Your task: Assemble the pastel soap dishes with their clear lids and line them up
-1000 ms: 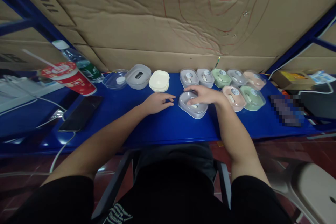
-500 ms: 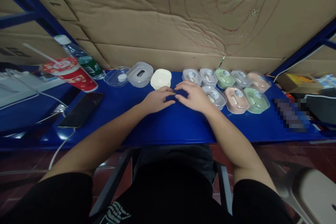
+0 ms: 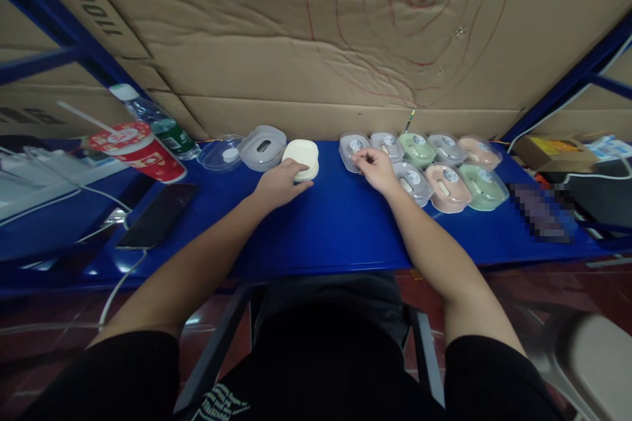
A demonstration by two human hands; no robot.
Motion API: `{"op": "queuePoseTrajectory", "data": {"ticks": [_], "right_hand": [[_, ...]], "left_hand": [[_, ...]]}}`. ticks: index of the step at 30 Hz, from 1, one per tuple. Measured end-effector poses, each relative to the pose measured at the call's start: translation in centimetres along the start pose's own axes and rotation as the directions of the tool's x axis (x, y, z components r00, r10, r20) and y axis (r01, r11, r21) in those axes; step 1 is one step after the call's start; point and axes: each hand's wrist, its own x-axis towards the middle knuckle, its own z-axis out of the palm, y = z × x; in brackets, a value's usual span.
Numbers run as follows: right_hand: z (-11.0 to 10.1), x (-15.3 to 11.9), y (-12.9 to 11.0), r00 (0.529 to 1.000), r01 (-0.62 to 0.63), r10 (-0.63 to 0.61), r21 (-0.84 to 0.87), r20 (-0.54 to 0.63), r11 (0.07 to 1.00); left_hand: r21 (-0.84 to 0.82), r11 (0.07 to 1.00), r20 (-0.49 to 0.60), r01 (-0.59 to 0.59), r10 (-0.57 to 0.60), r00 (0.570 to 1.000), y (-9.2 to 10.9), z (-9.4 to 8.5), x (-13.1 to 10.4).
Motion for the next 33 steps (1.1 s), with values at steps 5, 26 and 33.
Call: {"op": "queuePoseTrajectory", "data": {"ticks": [5,26,33], "right_hand": [[0.7,-1.1,-0.6,0.986,0.136,-0.118,-0.163,0.118,0.977],[1.5,-2.4,-1.5,0.862,0.345,-0.138,-0.367,0.487,0.864],[1.4,-2.3,-1.0,0.895,0.336,-0.171,-0.369,0.412,0.866]], "left_hand": [[-0.035,0.998,0.016,-0.048,0.049,0.999,0.6,0.2,-0.2],[0.19,0.975,-0.029,-0.114,0.122,0.992,0.3,-0.6,-0.2],[0.154,0.974,-0.133,-0.169,0.19,0.973,1.1,-1.4,-0.5]]}}
